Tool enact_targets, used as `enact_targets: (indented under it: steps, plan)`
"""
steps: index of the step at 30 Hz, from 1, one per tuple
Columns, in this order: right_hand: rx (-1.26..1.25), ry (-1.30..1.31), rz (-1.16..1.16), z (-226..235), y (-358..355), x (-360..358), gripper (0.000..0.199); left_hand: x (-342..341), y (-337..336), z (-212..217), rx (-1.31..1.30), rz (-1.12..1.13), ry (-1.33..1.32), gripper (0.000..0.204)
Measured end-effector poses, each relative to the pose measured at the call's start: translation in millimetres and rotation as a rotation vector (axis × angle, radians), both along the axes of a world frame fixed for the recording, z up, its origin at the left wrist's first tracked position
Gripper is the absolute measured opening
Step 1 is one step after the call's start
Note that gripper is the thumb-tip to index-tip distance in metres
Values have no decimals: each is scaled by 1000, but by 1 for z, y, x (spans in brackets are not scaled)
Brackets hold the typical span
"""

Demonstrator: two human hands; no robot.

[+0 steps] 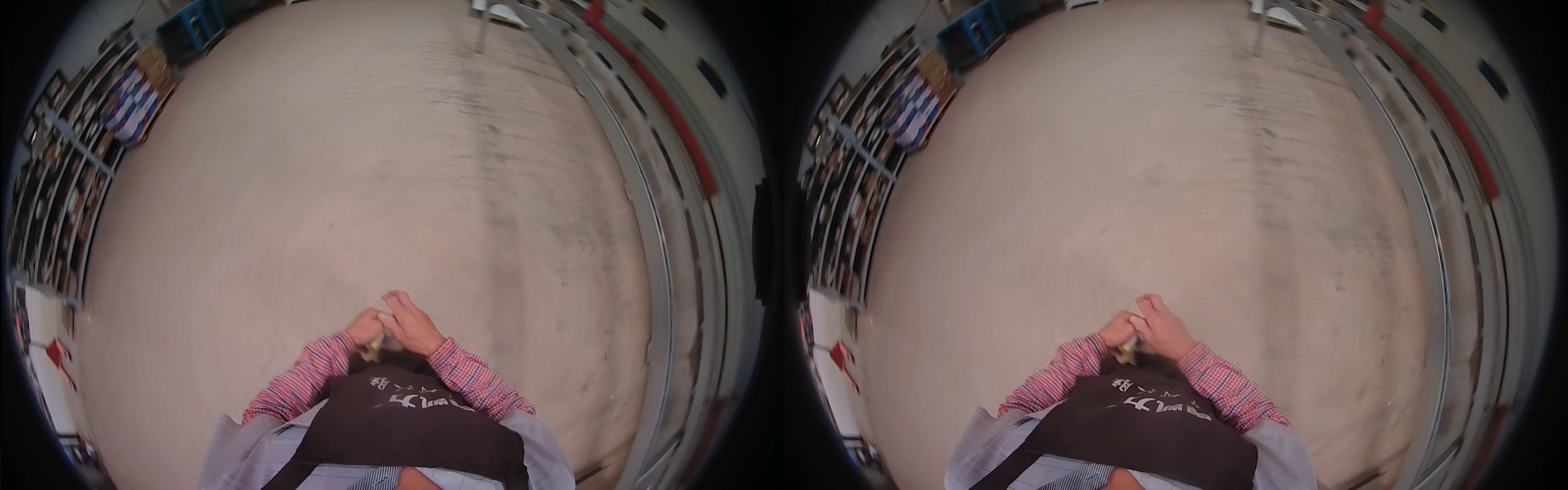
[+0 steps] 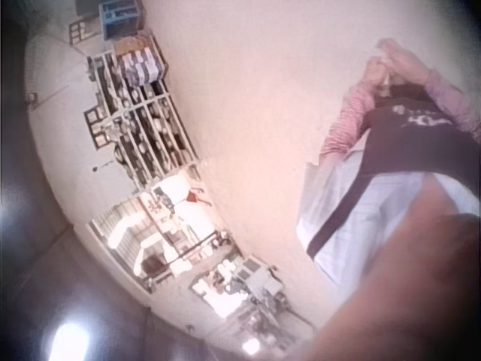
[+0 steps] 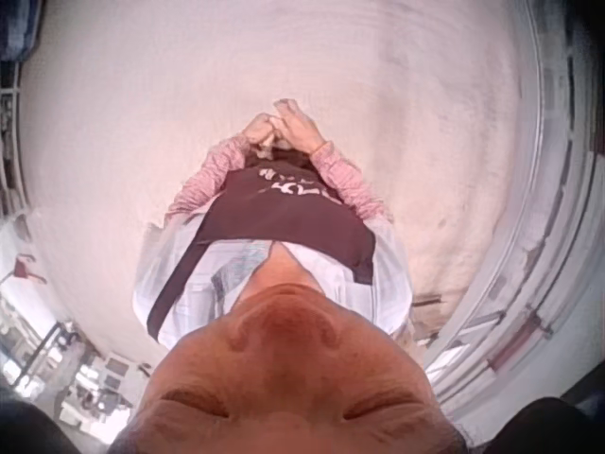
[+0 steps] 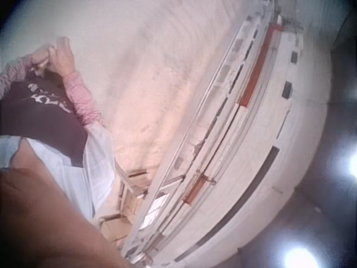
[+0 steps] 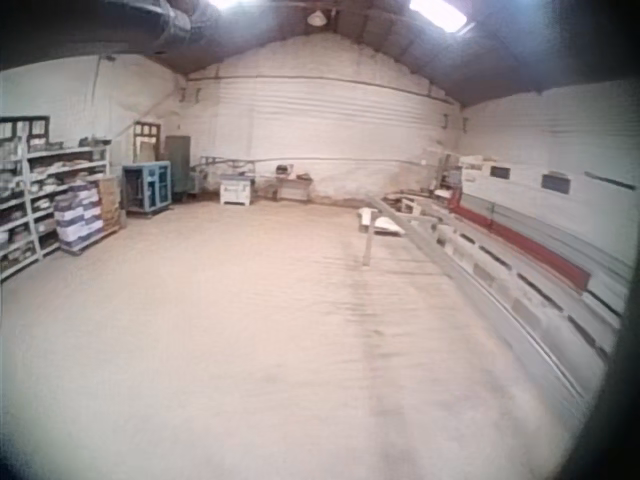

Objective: The person operates a CNC machine, places a white sheet on the machine, and uses a computer to control the process. They then retrieve the processed sheet and hand it to a coworker.

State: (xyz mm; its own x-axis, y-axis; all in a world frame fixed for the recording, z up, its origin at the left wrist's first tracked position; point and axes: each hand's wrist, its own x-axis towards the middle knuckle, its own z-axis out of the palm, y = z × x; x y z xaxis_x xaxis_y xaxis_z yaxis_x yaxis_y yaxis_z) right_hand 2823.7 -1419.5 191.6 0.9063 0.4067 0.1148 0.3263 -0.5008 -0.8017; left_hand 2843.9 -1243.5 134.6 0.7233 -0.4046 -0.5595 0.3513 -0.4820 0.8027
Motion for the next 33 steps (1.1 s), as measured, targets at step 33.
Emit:
enact_targets:
  steps: [33]
  plan:
    - [-256,545,434,-271,-37,859,33,754,-40,50,206,-5,-644,33]
